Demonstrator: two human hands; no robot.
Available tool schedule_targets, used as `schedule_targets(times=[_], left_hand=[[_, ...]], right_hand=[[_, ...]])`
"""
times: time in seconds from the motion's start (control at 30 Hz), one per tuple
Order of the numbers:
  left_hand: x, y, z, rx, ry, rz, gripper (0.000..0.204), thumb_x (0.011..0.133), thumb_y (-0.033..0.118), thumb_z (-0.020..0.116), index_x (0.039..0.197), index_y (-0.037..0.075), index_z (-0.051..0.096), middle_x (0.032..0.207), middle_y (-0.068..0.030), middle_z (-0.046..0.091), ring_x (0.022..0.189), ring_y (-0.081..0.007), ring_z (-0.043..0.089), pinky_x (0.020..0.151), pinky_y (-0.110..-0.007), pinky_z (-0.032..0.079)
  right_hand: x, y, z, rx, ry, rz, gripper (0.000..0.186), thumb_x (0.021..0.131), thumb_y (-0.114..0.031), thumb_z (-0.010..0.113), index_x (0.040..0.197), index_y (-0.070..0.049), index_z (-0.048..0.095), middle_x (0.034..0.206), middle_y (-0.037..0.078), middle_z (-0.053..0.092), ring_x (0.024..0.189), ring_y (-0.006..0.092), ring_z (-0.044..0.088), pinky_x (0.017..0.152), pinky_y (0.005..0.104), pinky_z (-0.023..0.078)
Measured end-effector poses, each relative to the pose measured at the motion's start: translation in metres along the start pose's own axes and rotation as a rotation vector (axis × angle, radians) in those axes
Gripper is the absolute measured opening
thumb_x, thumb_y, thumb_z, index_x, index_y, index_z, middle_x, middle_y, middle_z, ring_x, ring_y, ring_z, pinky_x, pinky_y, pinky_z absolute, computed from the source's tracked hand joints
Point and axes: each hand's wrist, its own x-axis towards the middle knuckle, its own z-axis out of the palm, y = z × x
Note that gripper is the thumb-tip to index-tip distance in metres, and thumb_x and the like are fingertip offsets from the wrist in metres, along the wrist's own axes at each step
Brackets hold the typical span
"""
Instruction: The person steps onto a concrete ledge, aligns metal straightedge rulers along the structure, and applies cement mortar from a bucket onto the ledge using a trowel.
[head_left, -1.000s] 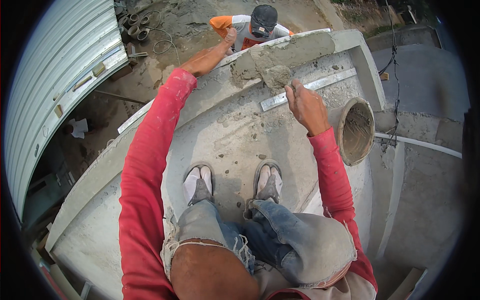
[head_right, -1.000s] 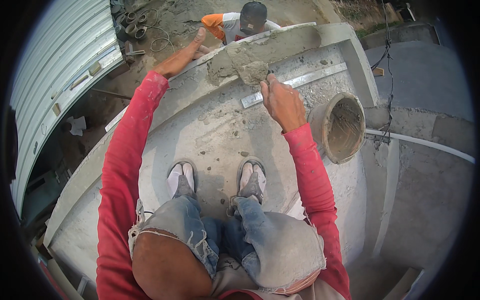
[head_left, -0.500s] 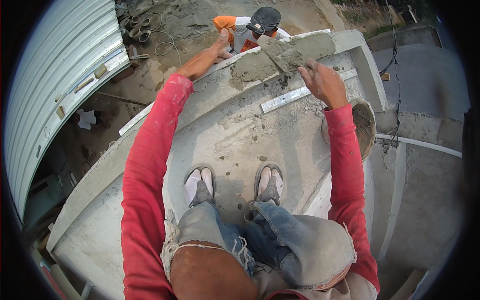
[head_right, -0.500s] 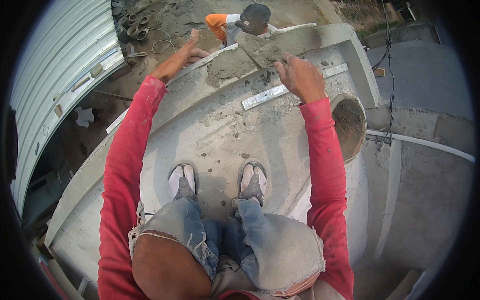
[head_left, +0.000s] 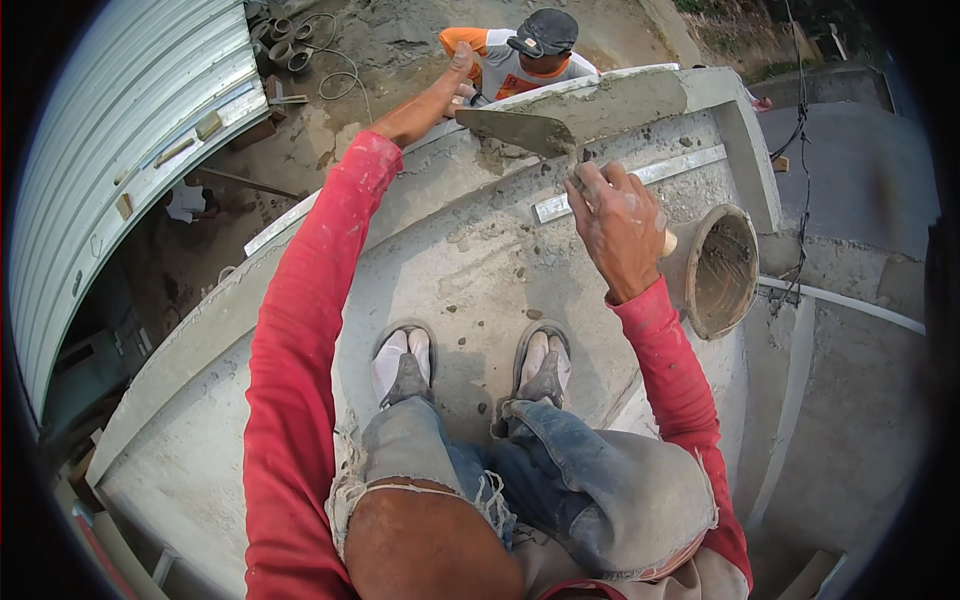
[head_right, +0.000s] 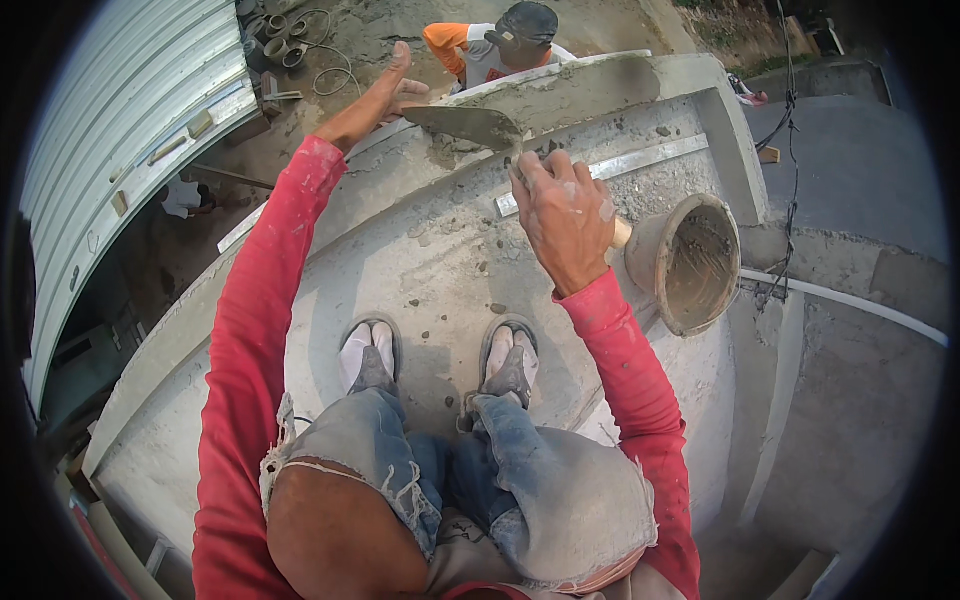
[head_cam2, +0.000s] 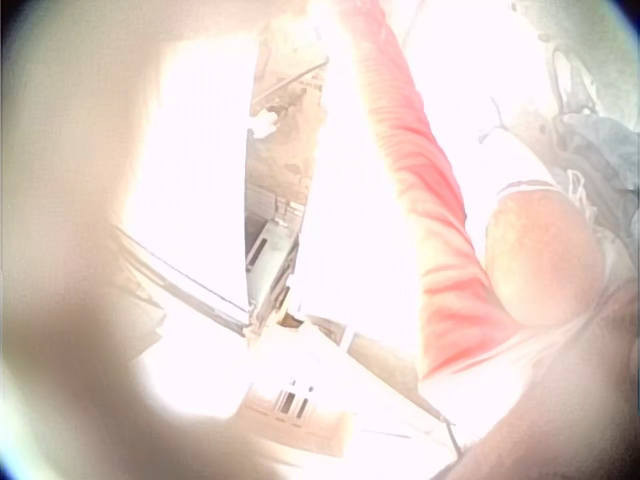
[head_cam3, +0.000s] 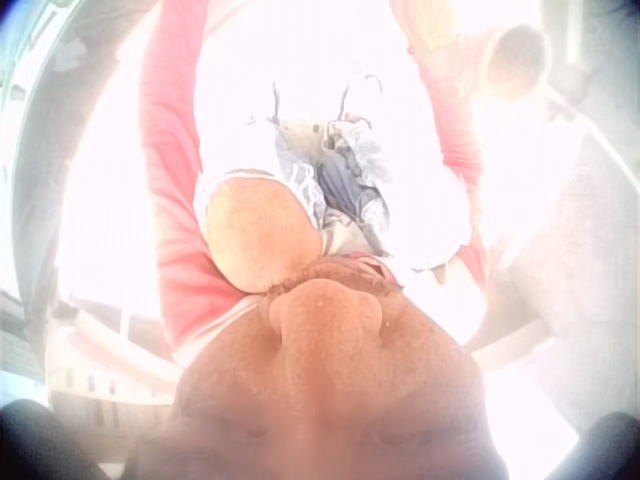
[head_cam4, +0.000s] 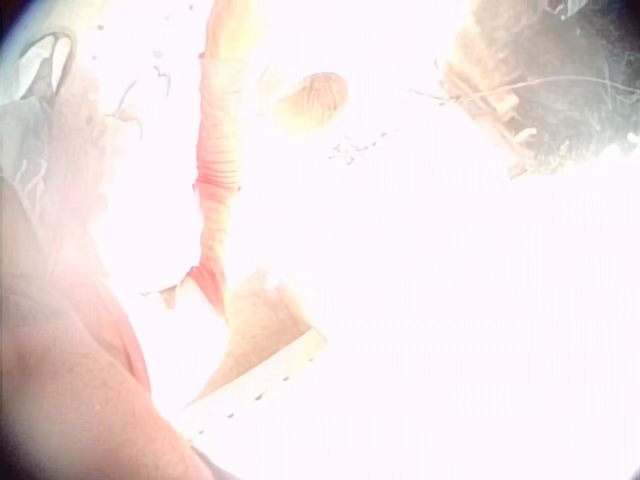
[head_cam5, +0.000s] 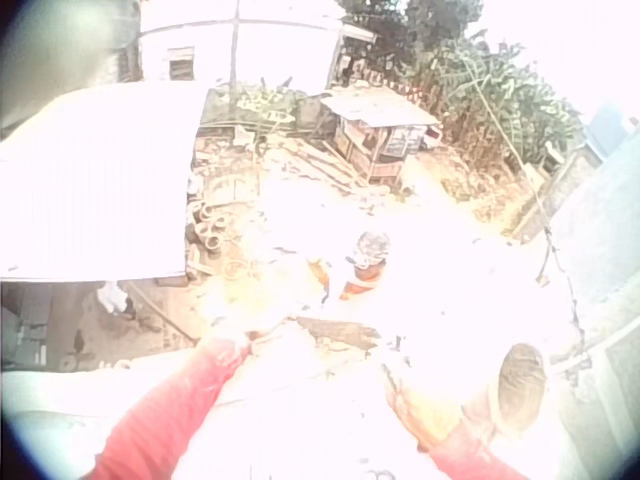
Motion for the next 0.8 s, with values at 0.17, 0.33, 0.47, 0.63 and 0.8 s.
schedule_targets(times=[0.17,0.33,0.47,0.63,0.8], left_hand=[[0.007,0.012,0.01,-0.031,-0.017,0.03,0.134,0.074,0.102,0.012,0.149,-0.005,0.041,0.138,-0.0257,0.059,0.14,-0.0329,0.042,0.119,-0.046,0.021],[-0.024,0.022,0.004,-0.039,0.092,-0.098,0.13,0.077,0.1,0.011,0.149,-0.002,0.045,0.138,-0.0214,0.06,0.137,-0.0322,0.047,0.118,-0.044,0.024],[-0.011,0.011,-0.008,-0.095,-0.138,-0.1,0.128,0.078,0.099,0.011,0.146,-0.002,0.051,0.14,-0.0199,0.06,0.132,-0.029,0.052,0.118,-0.04,0.027],[-0.006,0.021,0.007,-0.024,-0.072,-0.064,0.126,0.078,0.099,0.009,0.143,0.001,0.056,0.14,-0.0194,0.059,0.131,-0.0275,0.053,0.117,-0.037,0.027],[-0.006,0.012,0.002,0.0,-0.06,-0.047,0.126,0.079,0.098,0.008,0.143,0.0,0.056,0.139,-0.0202,0.059,0.132,-0.0286,0.052,0.117,-0.039,0.027]], right_hand=[[-0.015,0.012,0.0,-0.016,0.058,0.036,0.019,0.087,-0.023,0.077,0.097,-0.01,0.068,0.085,0.006,0.06,0.077,0.0256,0.062,0.067,0.0407,0.049],[-0.024,-0.006,0.008,0.248,0.004,0.196,0.02,0.094,-0.026,0.068,0.101,-0.007,0.064,0.082,0.013,0.063,0.073,0.0352,0.067,0.061,0.0474,0.054],[-0.025,-0.019,0.008,0.319,-0.292,0.232,0.027,0.101,-0.031,0.056,0.107,-0.005,0.06,0.082,0.022,0.068,0.068,0.0417,0.069,0.055,0.0519,0.055],[-0.017,0.002,0.027,0.182,-0.281,0.252,0.029,0.102,-0.033,0.054,0.106,-0.005,0.057,0.078,0.023,0.068,0.063,0.0443,0.067,0.056,0.0536,0.054],[-0.003,0.05,0.037,0.086,-0.203,0.251,0.028,0.101,-0.034,0.054,0.105,-0.006,0.058,0.08,0.025,0.069,0.066,0.0442,0.068,0.058,0.0552,0.053]])
